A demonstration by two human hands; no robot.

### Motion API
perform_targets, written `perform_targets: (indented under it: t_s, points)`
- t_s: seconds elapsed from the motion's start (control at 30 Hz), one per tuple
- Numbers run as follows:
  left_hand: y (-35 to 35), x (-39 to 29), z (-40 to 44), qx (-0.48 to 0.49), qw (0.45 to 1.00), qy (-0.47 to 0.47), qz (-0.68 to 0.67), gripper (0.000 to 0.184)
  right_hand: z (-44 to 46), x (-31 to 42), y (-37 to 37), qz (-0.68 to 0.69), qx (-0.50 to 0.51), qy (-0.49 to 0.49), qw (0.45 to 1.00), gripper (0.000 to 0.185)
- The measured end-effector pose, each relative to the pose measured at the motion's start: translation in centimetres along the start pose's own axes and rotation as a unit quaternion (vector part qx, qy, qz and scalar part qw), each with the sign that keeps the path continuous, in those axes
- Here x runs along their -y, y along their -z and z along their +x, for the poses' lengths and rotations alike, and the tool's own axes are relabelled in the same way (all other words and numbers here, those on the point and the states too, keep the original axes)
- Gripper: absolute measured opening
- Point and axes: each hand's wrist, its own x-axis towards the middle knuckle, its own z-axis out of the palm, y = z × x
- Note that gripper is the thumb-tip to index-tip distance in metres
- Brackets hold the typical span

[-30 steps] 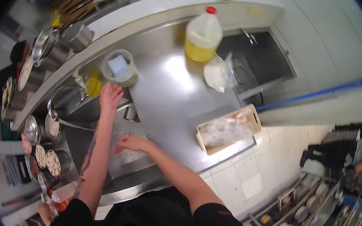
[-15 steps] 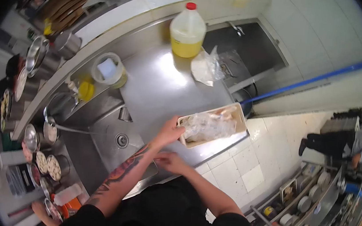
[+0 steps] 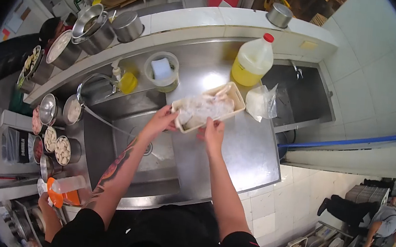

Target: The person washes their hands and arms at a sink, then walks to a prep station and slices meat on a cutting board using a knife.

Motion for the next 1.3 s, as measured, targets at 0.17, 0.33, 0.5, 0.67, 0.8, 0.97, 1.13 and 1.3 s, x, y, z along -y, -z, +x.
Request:
perform_targets:
  t_s: [0.17,0.33,0.5,0.67,0.8,0.97,1.13,1.3]
  points:
    - [1.7,1.8,-3.0,-0.145,0.96,-0.176,0.162,0.052,7.2,2.5,-4.8,0.141,-0.003,0.008,0.99,0.047]
    - [2.3,10.5,-11.1,-0.126,0.97,-0.176,0.11,0.049,14.2,4.8,-6.0,0.078,0.056,0.027,0.995,0.052]
    - [5.2,21.0,-13.3,-0.176,0.974,-0.141,-0.012,0.047,17.1,5.9,-7.7,0.089,0.082,0.046,0.992,0.057]
    - [14.1,15.8,-10.7,-0.19,0.961,-0.047,-0.194,0.041,15.4,4.0,-11.9,0.179,-0.027,0.079,0.98,0.044]
    - [21.8,8.0,-7.2,-0.218,0.906,-0.11,-0.346,0.04,3.3,-1.8,-20.7,0.218,0.004,0.085,0.972,0.034]
    - [26.4,7.1,-5.8,-0.067,0.9,-0.191,-0.387,0.041,-9.1,-5.8,-38.0,0.254,0.289,-0.025,0.923,0.029]
    - [24.1,6.1,-7.2,-0.186,0.71,-0.278,-0.62,0.045,-6.8,-5.5,-42.4,0.174,0.366,-0.076,0.911,0.04]
    - [17.1,2.1,-11.4,-0.347,0.816,-0.165,-0.431,0.045,-4.4,-6.3,-44.2,-0.219,0.265,0.316,0.884,0.058]
